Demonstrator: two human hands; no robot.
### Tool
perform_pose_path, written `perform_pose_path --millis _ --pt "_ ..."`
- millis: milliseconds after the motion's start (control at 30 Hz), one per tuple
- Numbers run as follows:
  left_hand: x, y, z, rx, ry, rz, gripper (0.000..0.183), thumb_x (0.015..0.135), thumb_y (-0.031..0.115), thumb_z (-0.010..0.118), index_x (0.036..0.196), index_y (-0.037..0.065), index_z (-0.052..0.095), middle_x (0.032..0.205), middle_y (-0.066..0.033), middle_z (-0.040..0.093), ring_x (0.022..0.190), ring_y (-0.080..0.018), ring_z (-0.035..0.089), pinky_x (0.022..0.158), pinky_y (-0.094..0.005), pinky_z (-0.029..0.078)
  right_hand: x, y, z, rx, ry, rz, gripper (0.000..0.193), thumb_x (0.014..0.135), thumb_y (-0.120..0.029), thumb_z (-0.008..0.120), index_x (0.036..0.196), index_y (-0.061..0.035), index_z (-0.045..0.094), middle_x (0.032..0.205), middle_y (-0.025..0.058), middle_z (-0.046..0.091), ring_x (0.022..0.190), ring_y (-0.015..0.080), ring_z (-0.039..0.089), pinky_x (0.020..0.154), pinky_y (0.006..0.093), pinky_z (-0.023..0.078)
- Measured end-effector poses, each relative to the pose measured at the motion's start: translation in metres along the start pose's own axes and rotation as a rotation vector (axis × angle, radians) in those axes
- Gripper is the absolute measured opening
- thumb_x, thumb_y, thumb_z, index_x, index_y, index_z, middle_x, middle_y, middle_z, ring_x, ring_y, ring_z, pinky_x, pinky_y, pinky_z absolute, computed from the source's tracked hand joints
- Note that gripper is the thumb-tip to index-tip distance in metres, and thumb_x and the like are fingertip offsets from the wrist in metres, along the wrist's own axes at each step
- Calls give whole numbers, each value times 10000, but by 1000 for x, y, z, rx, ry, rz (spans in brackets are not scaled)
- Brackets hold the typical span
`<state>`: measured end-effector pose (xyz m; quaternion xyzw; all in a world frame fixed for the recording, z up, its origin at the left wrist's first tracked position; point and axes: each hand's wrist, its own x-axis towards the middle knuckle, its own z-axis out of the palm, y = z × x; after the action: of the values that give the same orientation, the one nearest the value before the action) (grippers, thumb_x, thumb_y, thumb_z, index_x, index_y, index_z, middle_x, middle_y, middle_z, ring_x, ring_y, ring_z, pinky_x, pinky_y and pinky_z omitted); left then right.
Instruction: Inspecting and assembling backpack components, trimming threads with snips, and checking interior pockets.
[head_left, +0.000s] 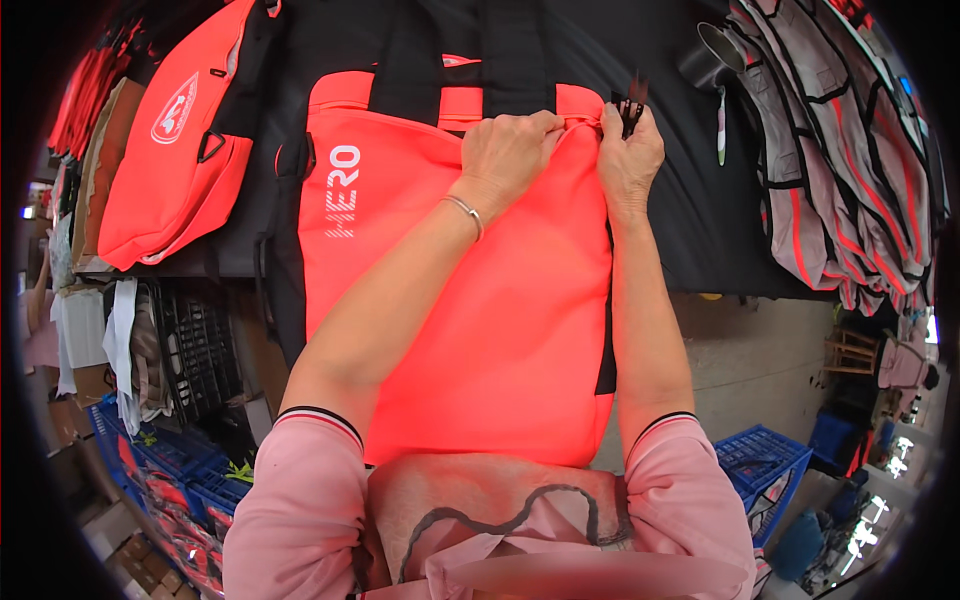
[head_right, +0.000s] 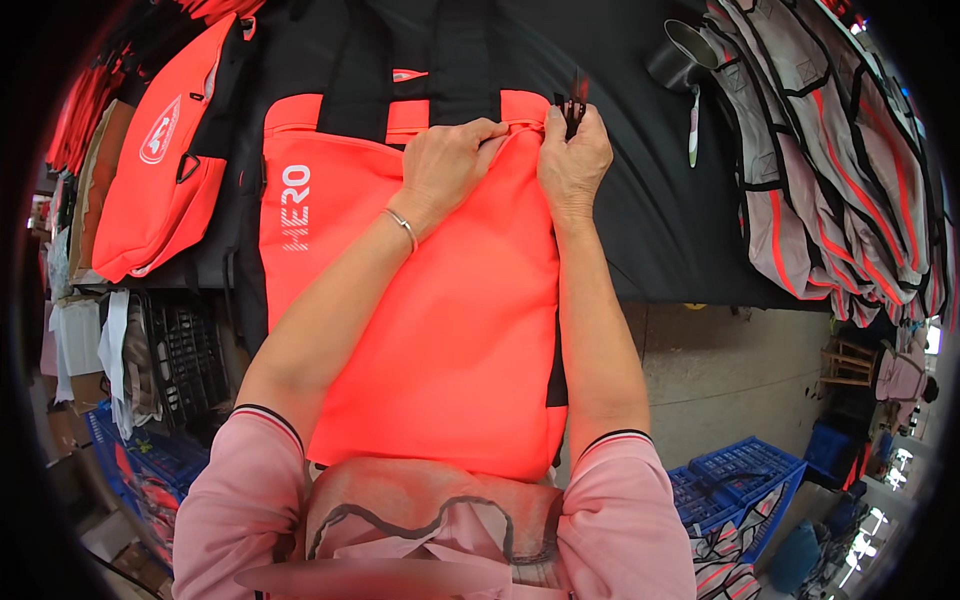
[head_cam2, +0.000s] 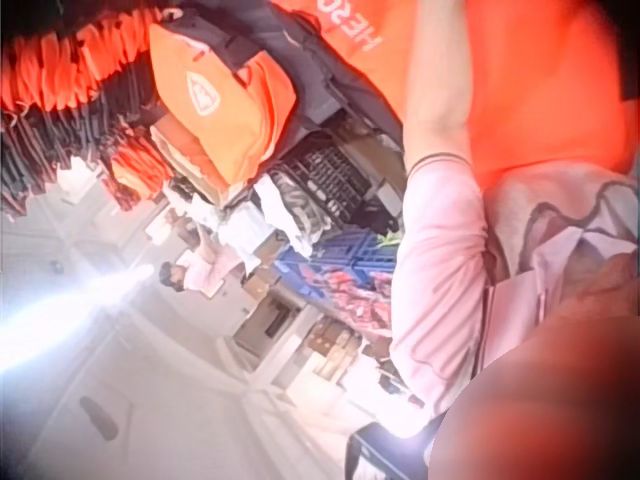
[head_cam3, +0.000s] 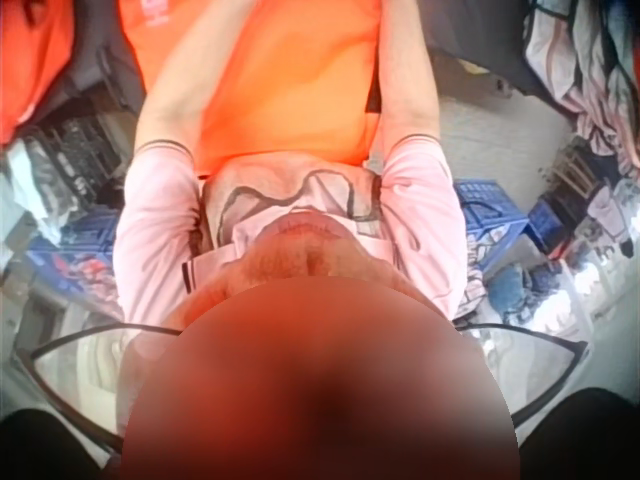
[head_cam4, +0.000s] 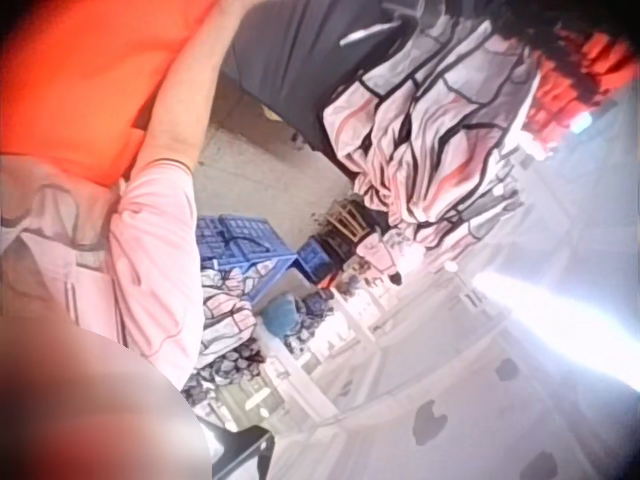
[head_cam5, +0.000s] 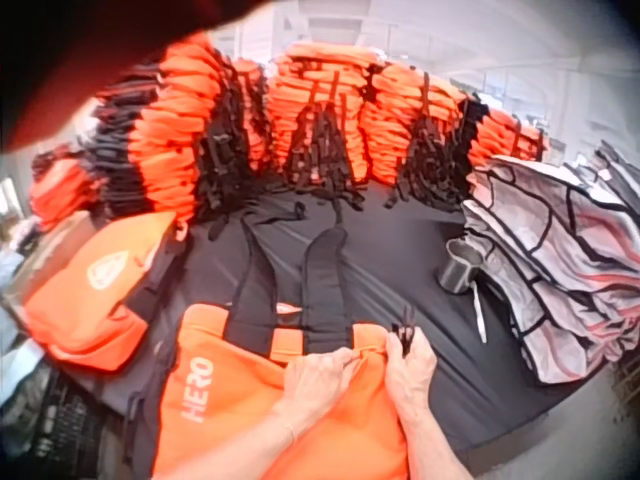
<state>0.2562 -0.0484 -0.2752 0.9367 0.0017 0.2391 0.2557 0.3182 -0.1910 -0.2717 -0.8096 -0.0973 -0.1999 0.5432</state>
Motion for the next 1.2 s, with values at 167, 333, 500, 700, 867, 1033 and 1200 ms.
perform_pose_path --millis 167,333,500,700,867,1033,1200 --pt "1 4 2 41 -31 54 172 906 293 629 948 129 660 658 -99 667 592 -288 654 506 -399 489 -3 -1 -2 11 -16 -10 174 881 -141 636 812 -2 559 716 99 599 640 233 580 647 348 471" --pt "-7 -3 -3 -203 -29 -284 193 929 239 597 914 46 588 712 -127 670 690 -340 660 600 -438 499 0 6 -5 51 -92 -27 189 905 -160 626 847 10 567 765 102 589 717 223 595 684 345 469" --pt "-15 -4 -10 -368 48 -387 177 933 197 596 908 23 578 713 -137 659 696 -330 658 615 -422 492 14 -16 -20 -79 -273 -286 375 963 -319 590 1191 -21 606 1020 112 551 860 266 597 803 374 482" --pt "-16 0 -3 -424 154 -370 154 943 136 593 908 -13 573 620 -88 585 533 -145 547 548 -300 452 48 -66 -36 -510 -512 -727 376 888 -274 663 1186 -57 594 954 69 559 877 235 576 756 351 456" --pt "-16 2 -3 -433 153 -406 139 938 121 598 903 -11 573 625 -88 593 525 -148 545 539 -296 448 61 -64 -26 -551 -724 -1006 225 815 -213 707 936 -65 590 915 57 555 834 223 576 739 349 439" --pt "-17 2 -1 -417 180 -376 124 927 109 606 898 -8 576 639 -101 613 550 -187 597 543 -312 458 68 -67 -16 -578 -869 -1034 160 801 -176 709 843 -60 607 900 57 548 828 220 580 729 347 441" --pt "-14 4 -1 -396 163 -360 117 921 100 607 894 -9 576 650 -112 622 579 -226 629 549 -325 469 77 -66 -3 -593 -991 -1148 149 786 -165 703 741 -49 622 858 65 554 814 221 592 714 353 450"
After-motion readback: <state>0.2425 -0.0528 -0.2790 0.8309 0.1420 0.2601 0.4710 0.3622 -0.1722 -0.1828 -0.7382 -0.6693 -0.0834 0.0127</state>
